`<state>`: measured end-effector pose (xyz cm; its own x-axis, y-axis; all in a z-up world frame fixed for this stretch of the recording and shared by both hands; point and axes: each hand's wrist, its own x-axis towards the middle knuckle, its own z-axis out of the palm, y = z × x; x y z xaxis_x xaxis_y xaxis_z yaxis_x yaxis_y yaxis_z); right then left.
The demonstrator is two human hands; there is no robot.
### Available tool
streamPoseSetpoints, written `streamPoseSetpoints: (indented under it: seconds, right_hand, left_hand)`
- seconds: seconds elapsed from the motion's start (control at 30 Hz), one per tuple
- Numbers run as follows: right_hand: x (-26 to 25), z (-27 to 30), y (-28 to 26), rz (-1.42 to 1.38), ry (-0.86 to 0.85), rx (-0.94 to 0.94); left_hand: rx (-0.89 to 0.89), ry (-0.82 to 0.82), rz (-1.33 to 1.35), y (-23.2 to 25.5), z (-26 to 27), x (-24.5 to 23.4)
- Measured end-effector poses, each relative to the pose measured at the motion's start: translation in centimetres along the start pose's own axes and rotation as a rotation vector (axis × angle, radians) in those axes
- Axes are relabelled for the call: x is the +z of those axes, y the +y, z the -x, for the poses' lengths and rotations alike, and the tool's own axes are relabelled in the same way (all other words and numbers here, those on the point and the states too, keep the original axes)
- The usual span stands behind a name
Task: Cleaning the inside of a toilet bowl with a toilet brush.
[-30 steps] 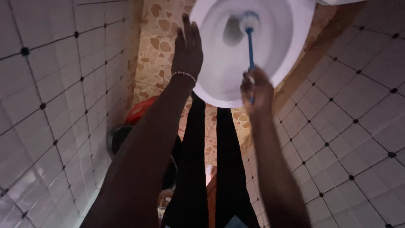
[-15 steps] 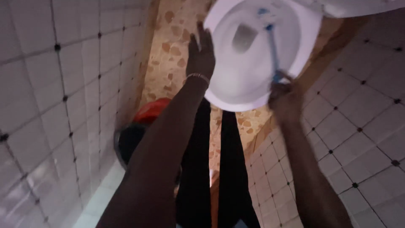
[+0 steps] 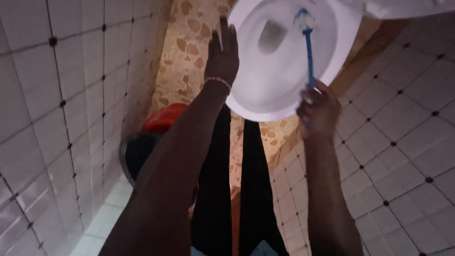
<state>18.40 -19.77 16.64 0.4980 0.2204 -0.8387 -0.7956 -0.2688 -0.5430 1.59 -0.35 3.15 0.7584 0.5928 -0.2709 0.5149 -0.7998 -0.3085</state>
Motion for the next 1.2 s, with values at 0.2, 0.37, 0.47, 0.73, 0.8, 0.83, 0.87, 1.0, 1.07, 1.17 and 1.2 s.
streamPoseSetpoints:
  seconds: [0.2,0.37,0.47,0.73,0.8,0.83,0.87,1.0,1.07,1.17,1.2]
  right_hand:
    - [-7.7,4.8,-3.5,0.169,-0.033,0.105]
    - [-2.2,5.2,-5.9,0.655,0.255,0.062]
    - [-5.9,-9.0,2.2,-0.467,-0.491,0.081]
    - [2.2,-22.5,12.3,0.216,-0.284,0.232]
    - [1.7,-19.6,12.7,0.060,-0.162,0.388]
    - [0.7,-16.7,12.5,0.284,-0.209,0.194]
    - [-0.2,-13.8,12.2,0.507,-0.254,-0.003]
    - [-3.7,-3.5,12.5,0.213,-0.352,0.123]
    - [-0.7,2.9,9.1,0.826,-0.401,-0.328]
    - [-0.4,-1.7,9.8,1.273,-0.438,-0.376]
    - [-0.6,-5.1,10.1,1.272,-0.433,-0.374]
  left_hand:
    - [-0.051,0.006,0.148,-0.3,-0.1,0.7]
    - [-0.061,0.103,0.162,-0.1,0.1,0.5]
    - [-0.054,0.097,0.029,0.1,-0.1,0.9]
    - [-0.018,0.078,0.059,-0.4,0.1,0.9]
    - [-0.013,0.039,0.082,-0.5,-0.1,0.7]
    - [-0.012,0.010,0.104,-0.2,-0.3,0.7]
    - [-0.012,-0.019,0.126,0.1,-0.4,0.7]
    - [-0.056,0.012,0.136,0.1,-0.8,0.9]
    - [-0.027,-0.029,0.102,0.3,-0.5,0.9]
    - [-0.003,-0.017,0.000,0.2,-0.5,1.4]
    - [0.001,-0.015,0.001,0.2,-0.5,0.9]
